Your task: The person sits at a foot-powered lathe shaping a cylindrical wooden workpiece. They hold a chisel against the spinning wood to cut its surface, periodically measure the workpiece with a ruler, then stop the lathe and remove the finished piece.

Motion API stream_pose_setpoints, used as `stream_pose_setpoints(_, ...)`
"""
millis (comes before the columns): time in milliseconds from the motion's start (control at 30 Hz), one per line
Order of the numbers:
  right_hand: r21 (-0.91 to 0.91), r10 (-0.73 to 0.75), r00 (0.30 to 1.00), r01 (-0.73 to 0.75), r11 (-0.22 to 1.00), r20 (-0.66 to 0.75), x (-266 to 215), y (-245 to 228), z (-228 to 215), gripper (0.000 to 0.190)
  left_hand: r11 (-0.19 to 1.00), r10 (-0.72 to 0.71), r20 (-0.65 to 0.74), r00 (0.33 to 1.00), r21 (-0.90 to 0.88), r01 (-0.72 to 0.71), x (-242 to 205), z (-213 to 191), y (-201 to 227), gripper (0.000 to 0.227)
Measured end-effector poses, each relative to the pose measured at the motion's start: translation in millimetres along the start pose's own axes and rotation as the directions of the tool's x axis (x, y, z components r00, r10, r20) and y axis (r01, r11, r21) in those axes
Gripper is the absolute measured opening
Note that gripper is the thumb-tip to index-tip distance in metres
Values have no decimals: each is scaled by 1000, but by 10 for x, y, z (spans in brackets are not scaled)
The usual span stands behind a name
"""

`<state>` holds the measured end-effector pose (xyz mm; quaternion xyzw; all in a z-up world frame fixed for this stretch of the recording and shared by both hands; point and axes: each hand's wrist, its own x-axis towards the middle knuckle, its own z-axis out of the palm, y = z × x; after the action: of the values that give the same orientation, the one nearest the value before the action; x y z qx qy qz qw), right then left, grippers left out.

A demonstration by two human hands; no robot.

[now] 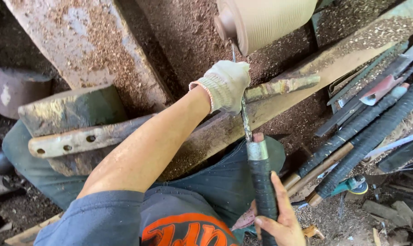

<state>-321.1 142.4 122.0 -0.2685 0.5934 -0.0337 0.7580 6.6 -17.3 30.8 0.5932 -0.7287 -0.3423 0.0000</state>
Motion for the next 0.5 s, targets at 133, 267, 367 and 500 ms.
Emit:
stream_pose_setpoints(133, 94, 20, 998, -15, 995, -59, 50, 132, 124, 124, 999, -9, 85, 996, 33, 7, 4, 17, -47, 42)
stream_pose_setpoints(267, 213, -98, 995, 97, 972, -5, 65, 309, 68, 121, 999, 37, 2, 999, 2, -37, 53, 30, -21, 37)
stream_pose_setpoints(367, 207, -131, 991, 125, 970, 14, 68, 330, 36, 119, 1000, -18, 49, 999, 7, 18, 50, -25, 9, 44)
stream_pose_setpoints(500, 196, -155, 987, 146, 970, 31, 123, 404, -30, 118, 998, -55, 87, 995, 5, 55, 9, -33, 9, 42)
